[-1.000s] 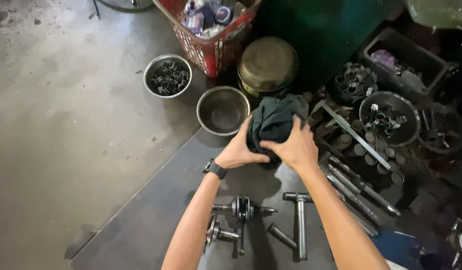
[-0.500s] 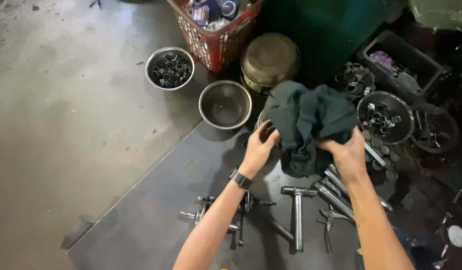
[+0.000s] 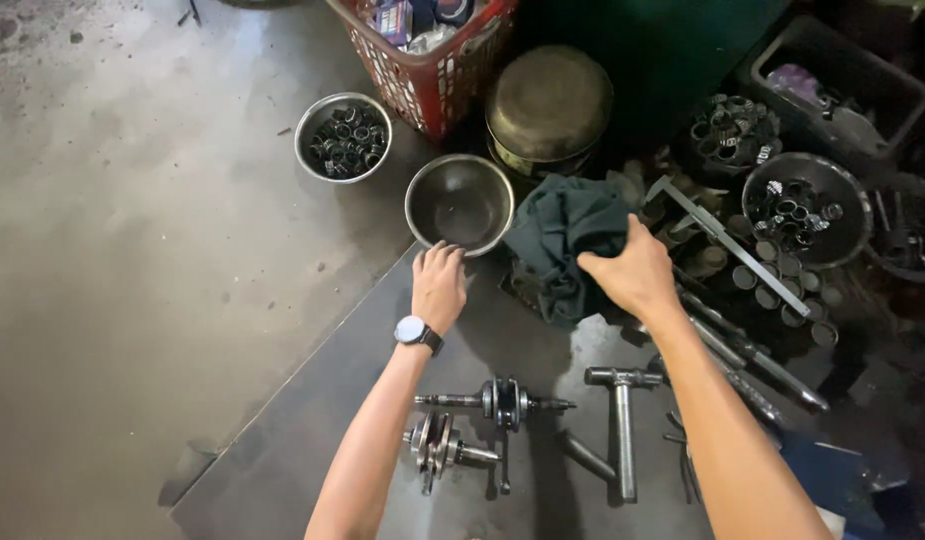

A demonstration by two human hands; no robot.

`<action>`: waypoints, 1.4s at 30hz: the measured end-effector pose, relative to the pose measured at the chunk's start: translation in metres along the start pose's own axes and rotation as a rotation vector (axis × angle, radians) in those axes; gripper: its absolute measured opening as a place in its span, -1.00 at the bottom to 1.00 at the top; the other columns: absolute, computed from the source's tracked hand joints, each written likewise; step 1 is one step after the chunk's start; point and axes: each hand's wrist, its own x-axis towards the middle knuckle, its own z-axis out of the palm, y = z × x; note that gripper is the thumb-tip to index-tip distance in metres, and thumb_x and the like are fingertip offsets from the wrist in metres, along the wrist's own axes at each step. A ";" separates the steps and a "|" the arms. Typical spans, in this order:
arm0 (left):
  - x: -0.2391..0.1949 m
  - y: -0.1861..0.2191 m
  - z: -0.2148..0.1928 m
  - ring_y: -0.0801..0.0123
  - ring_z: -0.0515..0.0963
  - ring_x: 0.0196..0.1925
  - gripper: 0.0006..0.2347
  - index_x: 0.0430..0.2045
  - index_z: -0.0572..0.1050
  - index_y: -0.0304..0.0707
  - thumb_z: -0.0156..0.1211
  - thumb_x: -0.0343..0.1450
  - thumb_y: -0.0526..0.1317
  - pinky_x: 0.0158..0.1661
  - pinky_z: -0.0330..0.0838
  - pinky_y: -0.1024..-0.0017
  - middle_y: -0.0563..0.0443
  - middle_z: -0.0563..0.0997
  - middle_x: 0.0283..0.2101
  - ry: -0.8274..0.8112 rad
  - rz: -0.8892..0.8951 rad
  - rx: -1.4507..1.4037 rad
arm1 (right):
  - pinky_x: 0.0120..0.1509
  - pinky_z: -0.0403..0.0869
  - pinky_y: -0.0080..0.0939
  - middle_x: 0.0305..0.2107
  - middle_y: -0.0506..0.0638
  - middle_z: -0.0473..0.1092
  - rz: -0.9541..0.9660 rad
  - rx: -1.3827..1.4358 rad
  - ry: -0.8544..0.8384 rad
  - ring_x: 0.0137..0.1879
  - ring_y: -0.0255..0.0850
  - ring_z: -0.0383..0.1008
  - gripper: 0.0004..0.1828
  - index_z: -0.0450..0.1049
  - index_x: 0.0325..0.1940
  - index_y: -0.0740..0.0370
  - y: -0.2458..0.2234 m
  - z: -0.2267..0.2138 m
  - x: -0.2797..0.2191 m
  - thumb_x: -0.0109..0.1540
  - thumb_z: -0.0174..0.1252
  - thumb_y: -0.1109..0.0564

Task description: The person organizes, cleans, and inspects motorcycle engine components, specifically a crankshaft, using a dial gauge.

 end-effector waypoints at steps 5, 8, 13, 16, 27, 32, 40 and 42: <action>0.029 -0.020 0.016 -0.01 0.44 0.17 -0.48 -0.09 0.51 -0.49 0.20 0.04 -0.24 0.15 0.18 -0.11 -0.22 0.58 0.00 -0.107 0.449 0.546 | 0.38 0.37 0.03 0.16 0.35 0.41 0.048 0.135 0.015 0.29 0.17 0.43 -0.02 0.33 0.33 0.48 0.035 0.019 0.014 -0.06 0.34 -0.13; 0.031 -0.046 0.041 0.02 0.50 0.10 -0.76 -0.23 0.54 -0.37 0.19 0.28 -0.27 0.21 0.21 -0.15 -0.15 0.59 -0.16 -0.396 0.404 0.705 | 0.39 0.33 0.05 0.20 0.36 0.35 0.002 0.080 0.066 0.32 0.22 0.36 0.00 0.30 0.33 0.52 0.026 0.016 0.010 -0.04 0.38 -0.13; 0.034 -0.042 0.036 0.13 0.57 -0.13 -0.80 -0.33 0.56 -0.35 0.15 0.24 -0.27 0.08 0.31 0.07 -0.13 0.60 -0.32 -0.310 0.559 0.797 | 0.43 0.26 0.03 0.26 0.35 0.26 0.024 0.067 0.048 0.37 0.23 0.26 0.13 0.14 0.42 0.58 0.044 0.030 0.016 -0.05 0.36 -0.15; 0.035 -0.038 0.039 0.13 0.56 -0.13 -0.92 -0.44 0.54 -0.26 0.15 0.30 -0.28 0.18 0.29 0.02 -0.11 0.58 -0.34 -0.287 0.528 0.751 | 0.45 0.25 0.03 0.29 0.33 0.24 0.019 0.061 0.047 0.39 0.22 0.24 0.13 0.13 0.43 0.57 0.042 0.030 0.015 -0.04 0.35 -0.16; 0.008 0.013 -0.059 0.13 0.49 -0.14 -0.92 -0.35 0.47 -0.25 0.13 0.33 -0.33 0.07 0.31 0.14 -0.09 0.48 -0.32 -0.099 0.420 0.593 | 0.41 0.29 0.06 0.24 0.29 0.28 0.075 0.115 0.008 0.35 0.22 0.27 0.05 0.19 0.42 0.47 0.030 0.021 0.009 -0.04 0.33 -0.13; -0.058 -0.024 -0.115 0.12 0.48 -0.12 -0.86 -0.32 0.46 -0.28 0.14 0.29 -0.32 0.08 0.32 0.09 -0.09 0.47 -0.31 -0.148 0.400 0.592 | 0.39 0.29 0.09 0.23 0.34 0.26 0.012 0.113 0.068 0.33 0.27 0.26 0.03 0.21 0.39 0.47 0.038 0.028 0.009 -0.03 0.34 -0.12; -0.108 -0.069 -0.094 0.13 0.47 -0.08 -0.83 -0.33 0.47 -0.22 0.21 0.25 -0.29 0.11 0.27 0.11 -0.06 0.48 -0.30 -0.450 0.316 0.689 | 0.31 0.38 0.11 0.10 0.33 0.38 -0.043 0.153 0.053 0.22 0.25 0.40 -0.19 0.36 0.25 0.37 0.031 0.017 0.005 -0.01 0.33 -0.07; -0.095 -0.048 -0.095 0.14 0.47 -0.04 -0.84 -0.30 0.48 -0.20 0.21 0.29 -0.28 0.14 0.25 0.07 -0.05 0.49 -0.26 -0.494 0.288 0.734 | 0.30 0.38 0.12 0.08 0.34 0.38 -0.049 0.147 0.060 0.21 0.26 0.40 -0.18 0.36 0.25 0.37 0.034 0.019 0.005 -0.01 0.35 -0.06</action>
